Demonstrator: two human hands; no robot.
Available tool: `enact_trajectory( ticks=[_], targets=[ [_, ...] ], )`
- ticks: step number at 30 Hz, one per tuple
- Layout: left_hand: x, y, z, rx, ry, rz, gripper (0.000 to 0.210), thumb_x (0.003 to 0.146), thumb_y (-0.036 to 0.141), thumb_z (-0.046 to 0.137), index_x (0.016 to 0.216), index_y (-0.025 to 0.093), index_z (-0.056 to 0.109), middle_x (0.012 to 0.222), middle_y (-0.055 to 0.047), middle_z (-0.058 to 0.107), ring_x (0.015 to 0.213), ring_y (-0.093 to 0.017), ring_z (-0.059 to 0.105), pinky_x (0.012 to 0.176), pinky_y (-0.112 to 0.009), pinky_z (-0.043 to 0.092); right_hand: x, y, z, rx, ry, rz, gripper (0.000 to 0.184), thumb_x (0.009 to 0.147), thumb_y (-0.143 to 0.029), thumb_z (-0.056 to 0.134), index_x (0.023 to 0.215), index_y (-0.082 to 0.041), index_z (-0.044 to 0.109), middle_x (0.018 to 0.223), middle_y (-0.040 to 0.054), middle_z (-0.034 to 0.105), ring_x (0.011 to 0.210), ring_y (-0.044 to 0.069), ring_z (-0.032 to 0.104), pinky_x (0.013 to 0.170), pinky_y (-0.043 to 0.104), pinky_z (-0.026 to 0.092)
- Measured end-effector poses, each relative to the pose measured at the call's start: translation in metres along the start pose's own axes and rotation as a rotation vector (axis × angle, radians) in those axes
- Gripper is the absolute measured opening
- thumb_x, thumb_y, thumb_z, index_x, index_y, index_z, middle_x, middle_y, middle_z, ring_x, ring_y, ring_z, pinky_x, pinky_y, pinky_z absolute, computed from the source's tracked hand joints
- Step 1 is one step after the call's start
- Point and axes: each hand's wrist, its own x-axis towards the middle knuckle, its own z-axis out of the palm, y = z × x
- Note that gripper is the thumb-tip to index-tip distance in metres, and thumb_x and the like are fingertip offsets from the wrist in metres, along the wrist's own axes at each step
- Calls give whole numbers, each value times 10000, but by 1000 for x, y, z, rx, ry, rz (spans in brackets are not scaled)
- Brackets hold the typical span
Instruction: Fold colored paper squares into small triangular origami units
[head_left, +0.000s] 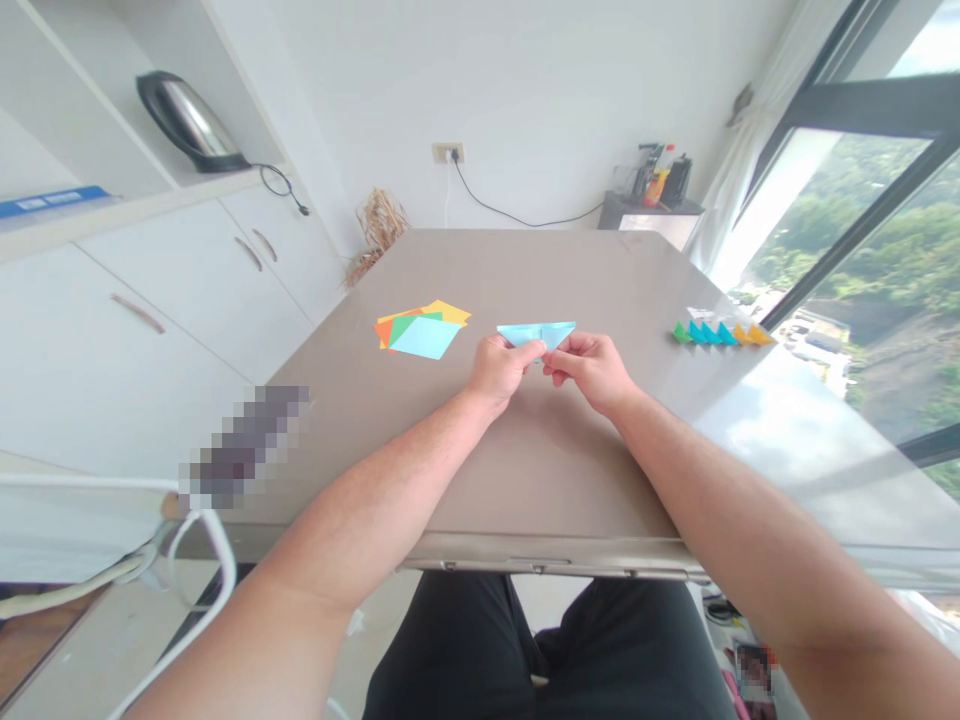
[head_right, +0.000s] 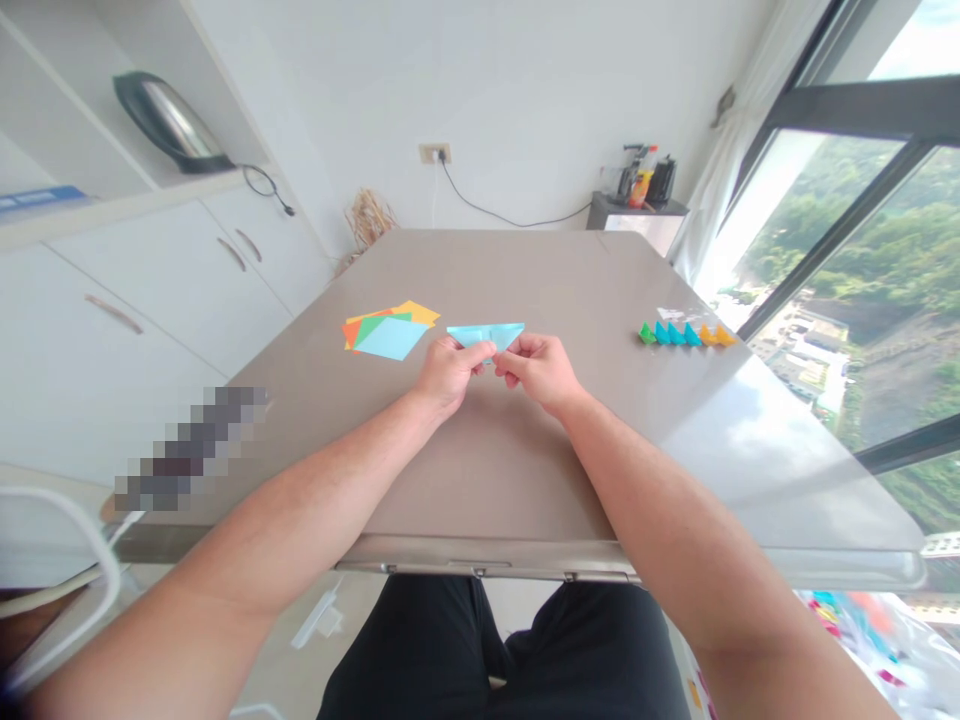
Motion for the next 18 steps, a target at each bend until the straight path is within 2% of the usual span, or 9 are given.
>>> enact_trajectory(
  ticks=[7, 11, 18],
  targets=[
    [1, -3, -2, -6, -13, 19, 314, 675, 247, 723, 531, 182, 452, 553, 36, 411, 563, -85, 374, 546, -257, 326, 3, 6, 0, 62, 64, -23, 115, 670, -219, 728, 614, -203, 628, 600, -11, 618, 586, 129, 559, 576, 284, 470],
    [1, -4, -2, -4, -8, -1, 333, 676, 265, 743, 529, 182, 456, 551, 34, 418, 558, -85, 377, 544, -259, 324, 3, 5, 0, 83, 40, -11, 145, 688, -262, 730, 620, -200, 617, 643, -1, 649, 560, 120, 554, 561, 285, 465],
    [2, -3, -3, 14, 10, -8, 361, 667, 284, 779, 525, 182, 463, 543, 33, 415, 559, -88, 387, 540, -261, 318, 6, 5, -1, 104, 144, -16, 133, 665, -229, 711, 614, -209, 590, 596, -25, 618, 536, 115, 547, 564, 279, 468]
  ],
)
